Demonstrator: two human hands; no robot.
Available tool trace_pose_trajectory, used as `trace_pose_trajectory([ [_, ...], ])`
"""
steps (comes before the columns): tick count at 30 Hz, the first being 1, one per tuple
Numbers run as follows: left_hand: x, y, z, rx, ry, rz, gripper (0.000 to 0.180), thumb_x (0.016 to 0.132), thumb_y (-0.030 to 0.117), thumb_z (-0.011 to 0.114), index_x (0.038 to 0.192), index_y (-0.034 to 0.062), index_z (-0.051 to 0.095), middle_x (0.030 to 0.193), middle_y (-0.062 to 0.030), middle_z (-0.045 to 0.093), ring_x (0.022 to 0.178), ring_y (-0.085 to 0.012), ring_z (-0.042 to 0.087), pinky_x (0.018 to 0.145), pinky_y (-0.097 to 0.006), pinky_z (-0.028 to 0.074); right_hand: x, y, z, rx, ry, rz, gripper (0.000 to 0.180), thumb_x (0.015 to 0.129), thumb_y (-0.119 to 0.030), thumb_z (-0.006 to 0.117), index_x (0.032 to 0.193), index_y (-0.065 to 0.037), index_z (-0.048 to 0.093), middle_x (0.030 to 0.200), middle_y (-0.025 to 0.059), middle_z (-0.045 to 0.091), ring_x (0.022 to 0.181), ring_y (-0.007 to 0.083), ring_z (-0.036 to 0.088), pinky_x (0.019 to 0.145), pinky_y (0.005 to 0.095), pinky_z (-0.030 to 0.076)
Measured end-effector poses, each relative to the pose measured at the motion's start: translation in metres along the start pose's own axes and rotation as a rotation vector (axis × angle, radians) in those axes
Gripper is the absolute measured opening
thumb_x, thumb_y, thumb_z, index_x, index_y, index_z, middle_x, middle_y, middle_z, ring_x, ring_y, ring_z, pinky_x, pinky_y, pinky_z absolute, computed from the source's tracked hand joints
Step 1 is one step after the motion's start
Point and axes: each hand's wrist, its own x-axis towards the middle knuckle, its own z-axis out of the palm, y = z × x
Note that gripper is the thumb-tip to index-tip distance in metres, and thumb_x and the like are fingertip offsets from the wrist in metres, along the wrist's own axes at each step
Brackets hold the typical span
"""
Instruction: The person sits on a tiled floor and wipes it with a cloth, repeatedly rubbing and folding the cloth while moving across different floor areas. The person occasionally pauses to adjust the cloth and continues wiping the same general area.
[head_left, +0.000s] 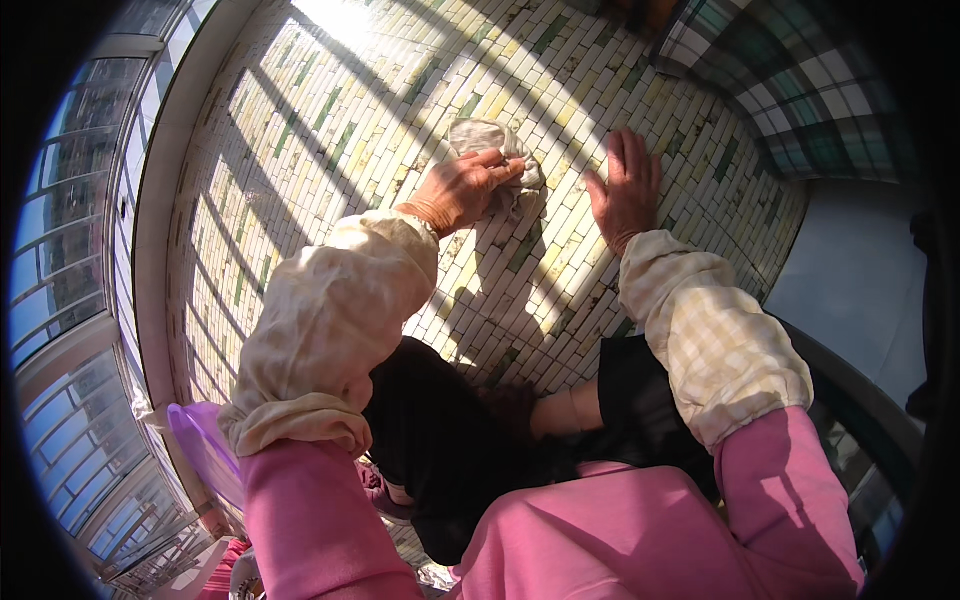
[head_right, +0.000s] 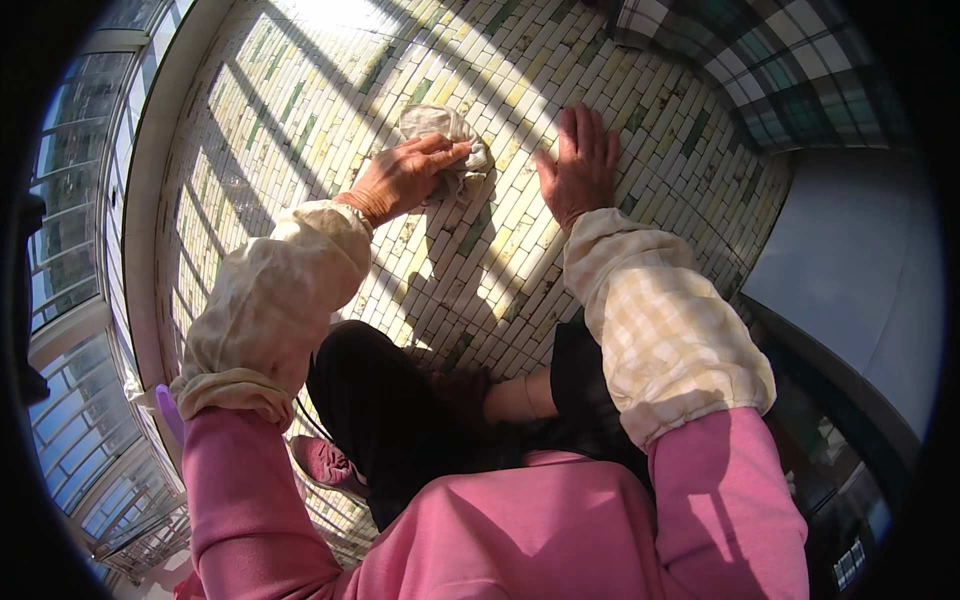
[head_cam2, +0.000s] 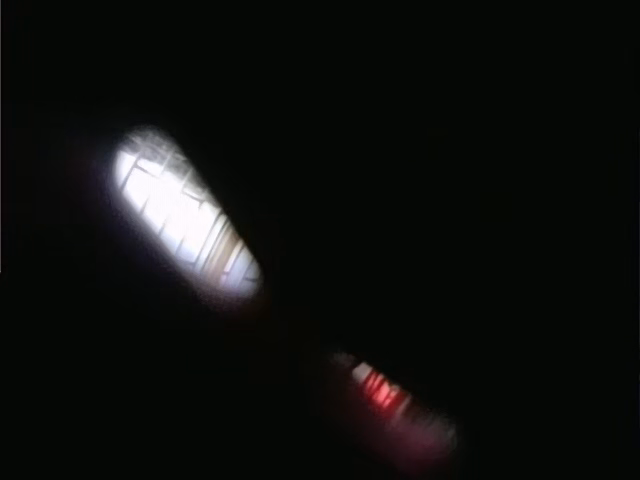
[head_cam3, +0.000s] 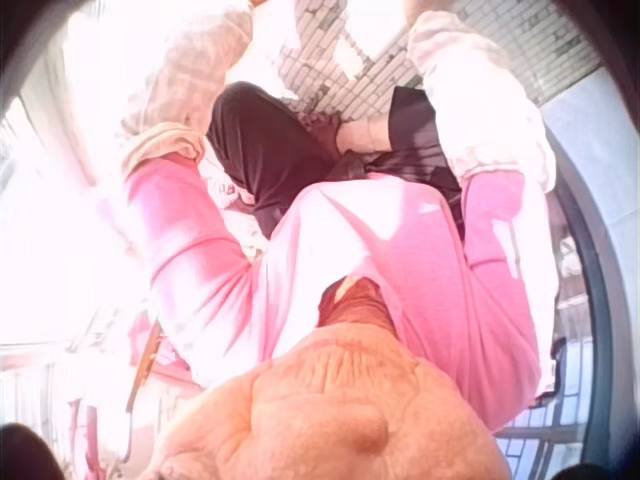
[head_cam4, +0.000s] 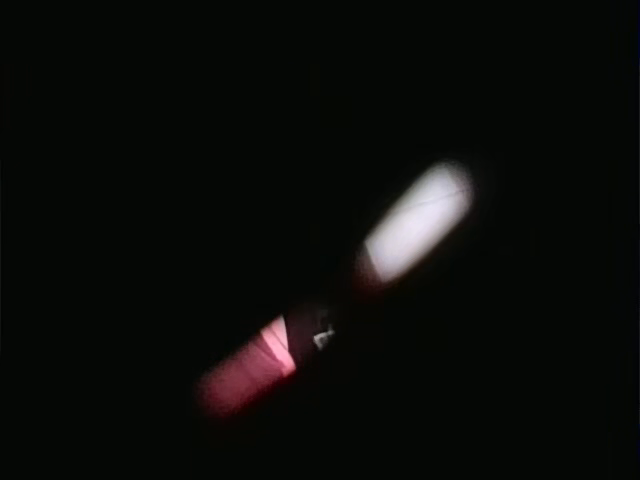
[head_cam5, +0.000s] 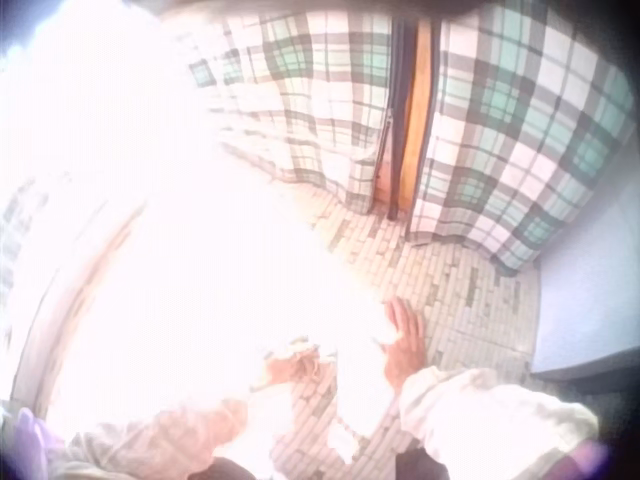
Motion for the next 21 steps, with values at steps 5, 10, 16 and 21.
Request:
trace_pose_trajectory([
  [5,-0.075,0.026,-0.022,-0.056,-0.444,-0.002,0.055,0.073,0.0,0.06,0.125,0.016,0.053,0.116,-0.0088,0.05,0.098,-0.0306,0.059,0.081,-0.037,0.054,0.0,0.0,0.0,-0.021,-0.01,0.004,0.063,0.074,-0.028,0.068,0.126,-0.003,0.041,0.133,0.0118,0.04,0.125,0.0292,0.036,0.103,0.046,0.025],
  [10,-0.055,0.005,-0.02,-0.015,-0.438,0.147,0.055,0.07,0.007,0.065,0.123,0.0162,0.052,0.124,-0.0082,0.048,0.106,-0.0294,0.056,0.084,-0.036,0.054,-0.001,0.002,0.002,-0.028,-0.012,0.007,0.063,0.074,-0.028,0.068,0.126,-0.002,0.041,0.133,0.0125,0.039,0.125,0.0299,0.035,0.103,0.0463,0.025],
  [16,-0.013,-0.005,-0.008,0.039,-0.211,-0.164,0.046,0.08,0.012,0.061,0.125,0.0174,0.051,0.114,-0.0072,0.051,0.093,-0.0303,0.06,0.079,-0.037,0.052,0.002,0.001,-0.002,0.036,-0.024,-0.012,0.062,0.074,-0.025,0.068,0.125,-0.002,0.041,0.134,0.0128,0.039,0.125,0.0302,0.035,0.103,0.0466,0.024],
  [21,0.001,-0.026,-0.011,0.031,0.189,-0.496,0.044,0.081,0.012,0.062,0.124,0.0131,0.051,0.106,-0.0102,0.053,0.092,-0.0326,0.058,0.075,-0.039,0.049,0.0,-0.001,-0.003,0.042,-0.027,-0.012,0.056,0.079,-0.022,0.063,0.125,0.0,0.041,0.134,0.0149,0.038,0.126,0.0309,0.033,0.103,0.0466,0.023],
])
